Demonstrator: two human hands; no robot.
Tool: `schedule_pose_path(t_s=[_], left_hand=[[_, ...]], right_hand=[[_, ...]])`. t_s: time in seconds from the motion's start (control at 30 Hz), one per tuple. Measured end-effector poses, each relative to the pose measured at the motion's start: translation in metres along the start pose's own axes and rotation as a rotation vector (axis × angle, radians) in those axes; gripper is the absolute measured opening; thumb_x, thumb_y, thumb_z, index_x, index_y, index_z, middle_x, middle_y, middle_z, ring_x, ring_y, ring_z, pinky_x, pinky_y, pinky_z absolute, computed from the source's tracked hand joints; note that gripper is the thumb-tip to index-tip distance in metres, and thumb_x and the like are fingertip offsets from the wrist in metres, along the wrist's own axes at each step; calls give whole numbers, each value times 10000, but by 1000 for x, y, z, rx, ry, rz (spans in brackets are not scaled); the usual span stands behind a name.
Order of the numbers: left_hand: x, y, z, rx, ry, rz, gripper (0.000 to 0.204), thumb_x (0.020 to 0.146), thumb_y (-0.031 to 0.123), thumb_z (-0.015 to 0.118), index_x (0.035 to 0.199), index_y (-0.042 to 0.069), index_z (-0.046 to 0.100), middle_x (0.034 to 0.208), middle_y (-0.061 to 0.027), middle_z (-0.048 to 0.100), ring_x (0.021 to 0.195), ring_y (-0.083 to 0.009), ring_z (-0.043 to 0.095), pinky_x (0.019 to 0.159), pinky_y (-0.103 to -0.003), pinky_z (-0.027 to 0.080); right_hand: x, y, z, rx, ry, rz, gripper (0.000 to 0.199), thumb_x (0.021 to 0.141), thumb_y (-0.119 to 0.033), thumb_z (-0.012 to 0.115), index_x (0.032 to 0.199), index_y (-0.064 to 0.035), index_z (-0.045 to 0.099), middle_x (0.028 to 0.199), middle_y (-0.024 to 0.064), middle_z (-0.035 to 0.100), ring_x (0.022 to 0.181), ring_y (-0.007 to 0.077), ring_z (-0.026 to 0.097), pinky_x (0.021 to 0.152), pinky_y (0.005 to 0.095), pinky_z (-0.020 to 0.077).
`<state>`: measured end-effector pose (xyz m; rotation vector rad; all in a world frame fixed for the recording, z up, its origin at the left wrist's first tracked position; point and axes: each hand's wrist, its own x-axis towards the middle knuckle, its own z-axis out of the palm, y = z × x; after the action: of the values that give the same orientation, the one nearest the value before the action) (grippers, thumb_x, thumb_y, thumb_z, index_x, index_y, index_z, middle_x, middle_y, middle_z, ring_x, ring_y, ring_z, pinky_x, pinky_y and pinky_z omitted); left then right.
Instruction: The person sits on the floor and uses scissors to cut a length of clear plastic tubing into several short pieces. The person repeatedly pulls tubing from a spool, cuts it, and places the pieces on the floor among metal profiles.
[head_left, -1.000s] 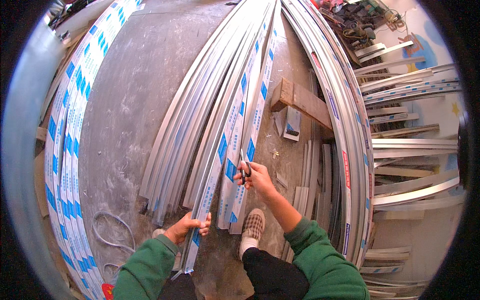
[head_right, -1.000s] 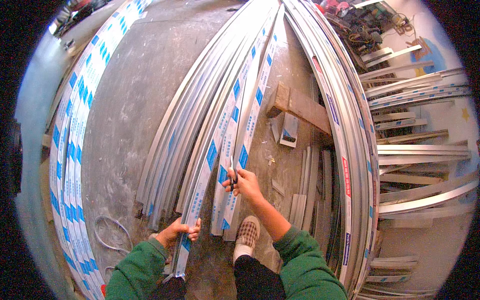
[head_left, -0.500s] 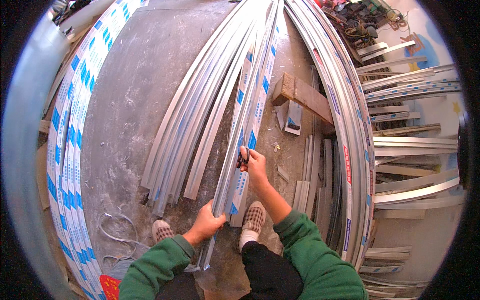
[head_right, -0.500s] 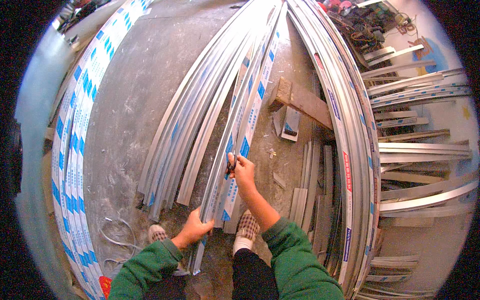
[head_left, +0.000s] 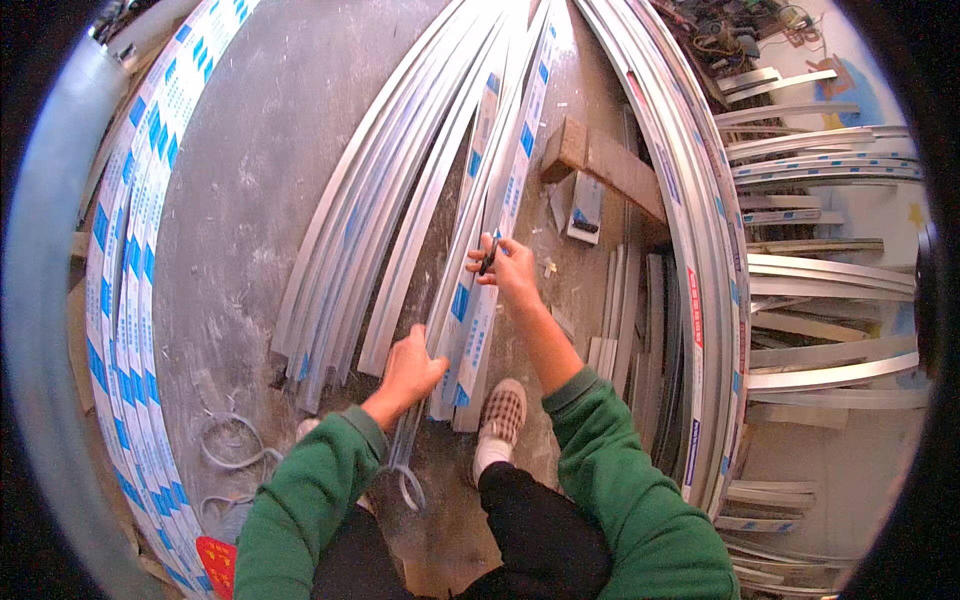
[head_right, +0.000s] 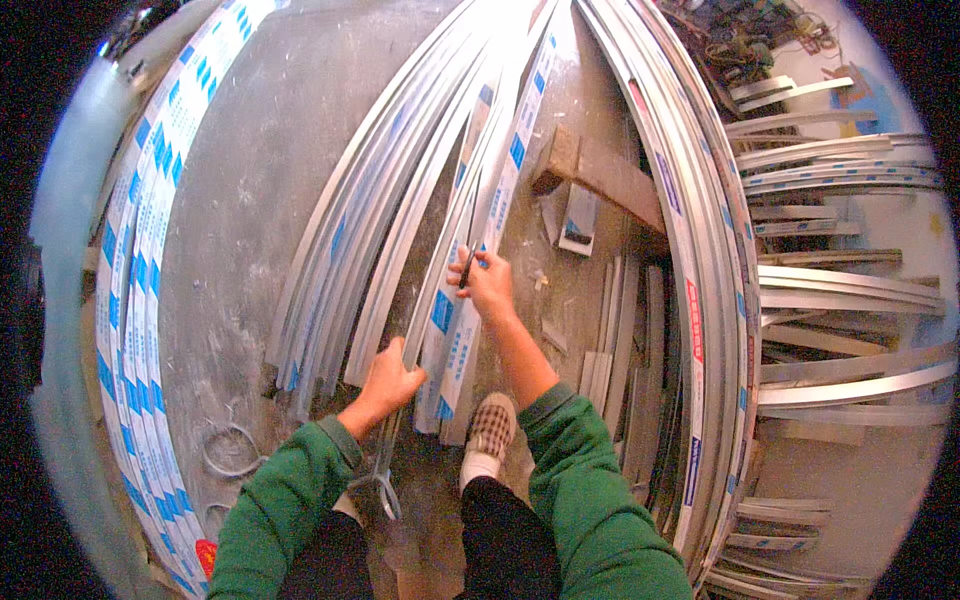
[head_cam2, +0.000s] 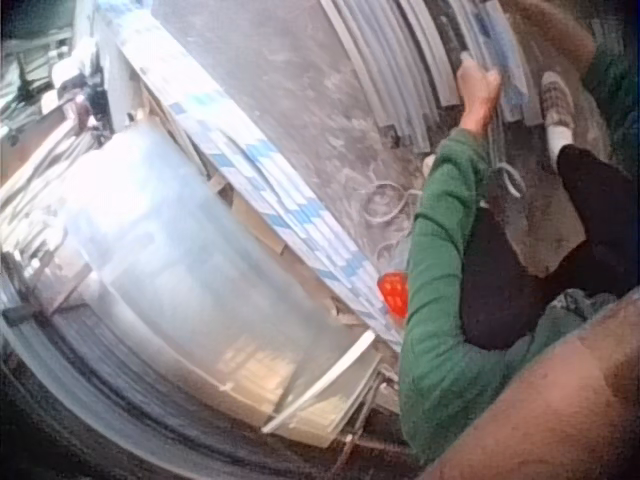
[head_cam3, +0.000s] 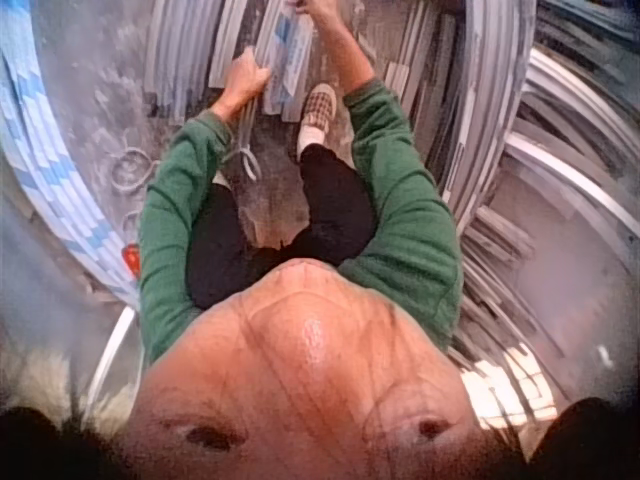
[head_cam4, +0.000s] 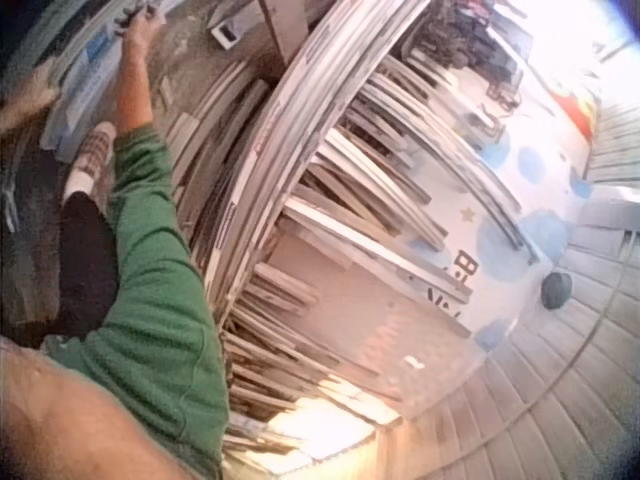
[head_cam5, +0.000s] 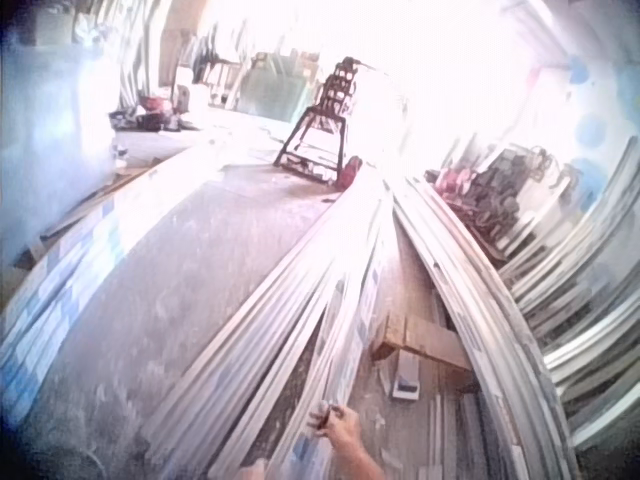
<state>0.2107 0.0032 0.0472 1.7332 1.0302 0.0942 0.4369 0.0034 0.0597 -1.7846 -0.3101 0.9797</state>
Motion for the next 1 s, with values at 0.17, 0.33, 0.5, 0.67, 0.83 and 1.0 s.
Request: schedule_pose_path(t_s=[0.17, 0.33, 0.5, 0.67, 0.83, 1.0], left_hand=[[3, -18, 4, 362, -47, 72, 422, 789, 266, 696, 1045, -39, 555, 1038, -261, 593, 994, -436, 601, 856, -521, 492], [-37, -43, -10, 329, -32, 109, 489, 915, 336, 600, 1220, -45, 571, 1109, -268, 642, 1038, -407, 620, 901, -479, 491], [-92, -70, -45, 192, -62, -54, 332, 953, 309, 512, 1027, 27, 670, 1016, -198, 679, 959, -391, 638, 820, -493, 486], [-132, -77, -37, 90, -375, -177, 403, 975, 378, 496, 970, 10, 658, 846, -185, 695, 849, -365, 673, 754, -473, 492], [-143, -92, -43, 122, -771, -334, 400, 941, 379, 551, 949, 1, 681, 829, -170, 712, 842, -326, 690, 763, -444, 510], [-158, -102, -30, 191, -708, -9, 425, 933, 387, 591, 1029, -18, 677, 718, -137, 692, 683, -288, 694, 673, -409, 530]], right_hand=[[-42, 12, -30, -67, -150, -39, 348, 980, -353, 590, 1082, -20, 599, 981, 144, 729, 754, 191, 727, 525, 268, 555], [-107, 33, -59, -133, -365, 85, 333, 969, -319, 612, 1094, -13, 646, 869, 93, 720, 669, 130, 677, 562, 223, 506], [-157, 57, -61, -203, -637, 369, 218, 920, -210, 695, 1011, -14, 663, 727, 20, 661, 611, 59, 612, 498, 197, 413], [-182, 80, -44, -410, -908, 474, 293, 886, -261, 742, 960, 10, 659, 692, 19, 631, 596, 71, 605, 500, 225, 465], [-193, 98, -28, -662, -1053, 381, 377, 859, -354, 759, 894, 12, 673, 685, 41, 657, 584, 102, 618, 523, 254, 492], [-199, 99, -11, -774, -1163, 316, 461, 841, -473, 728, 858, -14, 685, 692, 93, 693, 616, 177, 679, 588, 324, 517]])
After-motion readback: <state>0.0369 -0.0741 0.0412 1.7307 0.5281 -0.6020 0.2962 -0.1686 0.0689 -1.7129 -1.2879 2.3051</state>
